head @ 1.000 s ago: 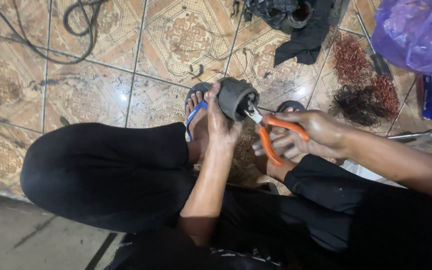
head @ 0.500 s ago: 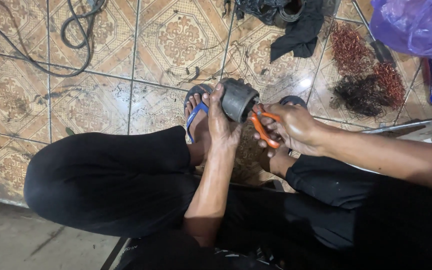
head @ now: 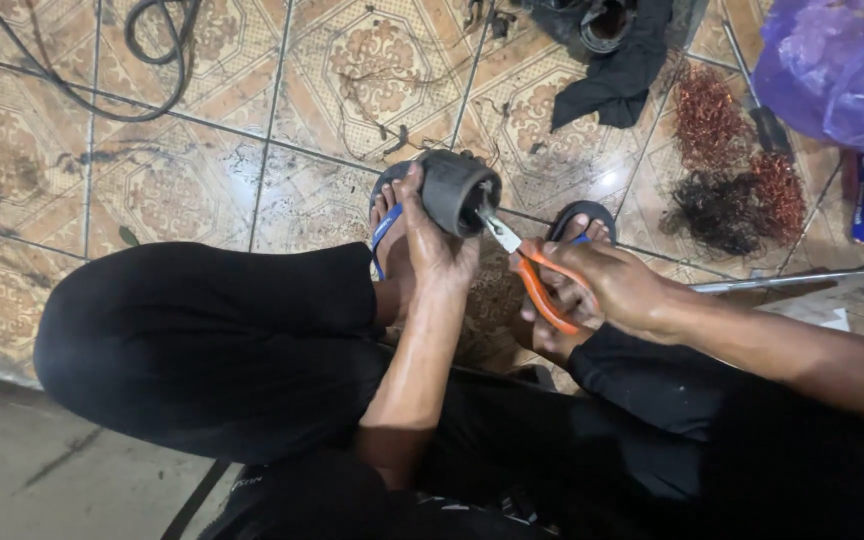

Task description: Removing copper windings from an electric motor stator using pliers

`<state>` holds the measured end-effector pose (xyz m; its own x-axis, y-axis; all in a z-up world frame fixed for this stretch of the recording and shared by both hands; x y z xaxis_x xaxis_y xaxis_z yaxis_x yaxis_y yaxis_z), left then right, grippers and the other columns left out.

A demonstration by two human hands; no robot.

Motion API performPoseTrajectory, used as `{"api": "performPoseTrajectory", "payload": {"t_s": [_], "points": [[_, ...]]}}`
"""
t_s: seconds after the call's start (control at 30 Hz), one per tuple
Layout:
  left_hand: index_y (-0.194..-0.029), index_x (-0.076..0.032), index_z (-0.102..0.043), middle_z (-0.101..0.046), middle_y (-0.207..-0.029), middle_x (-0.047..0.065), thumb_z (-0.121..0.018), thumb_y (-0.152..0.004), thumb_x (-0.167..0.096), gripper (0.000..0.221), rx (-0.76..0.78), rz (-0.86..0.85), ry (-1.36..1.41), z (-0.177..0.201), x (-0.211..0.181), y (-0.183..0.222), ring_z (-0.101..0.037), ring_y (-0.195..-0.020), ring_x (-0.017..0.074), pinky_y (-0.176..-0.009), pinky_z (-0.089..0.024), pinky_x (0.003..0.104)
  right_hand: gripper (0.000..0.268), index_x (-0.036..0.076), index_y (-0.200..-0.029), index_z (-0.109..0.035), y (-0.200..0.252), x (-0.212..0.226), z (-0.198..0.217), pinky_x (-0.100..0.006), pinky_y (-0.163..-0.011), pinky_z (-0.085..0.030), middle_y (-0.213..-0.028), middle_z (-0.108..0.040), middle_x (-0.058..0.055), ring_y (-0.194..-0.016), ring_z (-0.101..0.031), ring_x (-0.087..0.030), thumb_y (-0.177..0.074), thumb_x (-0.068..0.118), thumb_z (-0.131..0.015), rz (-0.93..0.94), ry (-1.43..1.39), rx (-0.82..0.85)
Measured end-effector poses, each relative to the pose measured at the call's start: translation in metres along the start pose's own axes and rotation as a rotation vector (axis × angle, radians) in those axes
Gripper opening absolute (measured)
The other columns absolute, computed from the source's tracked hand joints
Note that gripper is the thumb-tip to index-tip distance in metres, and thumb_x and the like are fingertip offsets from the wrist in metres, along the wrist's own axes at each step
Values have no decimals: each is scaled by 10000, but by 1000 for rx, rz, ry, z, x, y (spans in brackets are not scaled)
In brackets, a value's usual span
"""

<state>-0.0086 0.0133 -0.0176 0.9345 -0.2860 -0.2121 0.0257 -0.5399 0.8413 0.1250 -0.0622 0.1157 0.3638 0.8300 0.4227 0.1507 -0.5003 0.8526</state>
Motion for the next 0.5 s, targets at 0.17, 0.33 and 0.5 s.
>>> {"api": "performPoseTrajectory", "payload": {"t_s": [0.17, 0.33, 0.5], "points": [[-1307, -111, -654, -695, -1309, 72, -829, -832, -311, 544, 74, 88, 114, -13, 3, 25, -666, -1202, 265, -1087, -520, 484, 456, 41, -897, -741, 11, 36, 29, -499, -629, -612, -804, -701, -186, -705, -742, -358, -1058, 338, -434, 115, 944, 150], [-1210, -39, -637, -706, -1111, 228, -774, -855, -410, 531, 335, 276, 87, 9, -10, -5, -691, -1037, 364, -916, -592, 486, 357, 85, -1207, -684, 14, 34, 52, -422, -941, -545, -1136, -662, -74, -1008, -669, -233, -1011, 316, -497, 418, 1430, 82], [-1209, -23, -646, -692, -1156, 249, -776, -855, -416, 544, 371, 346, 57, 19, -4, -11, -674, -1104, 387, -958, -578, 478, 414, 45, -1276, -663, 13, 36, 51, -465, -858, -559, -1232, -569, -133, -833, -707, -307, -996, 326, -547, 508, 1598, -65]]}}
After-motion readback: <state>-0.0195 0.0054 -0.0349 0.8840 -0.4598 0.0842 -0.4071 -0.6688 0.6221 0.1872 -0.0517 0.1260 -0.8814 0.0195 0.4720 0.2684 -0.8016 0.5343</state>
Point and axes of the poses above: each hand's wrist, its own y-axis away from the middle knuckle, its own z-axis out of the back of the hand, x = y × z, the point moved 1 cm from there along -y, towards the middle knuckle
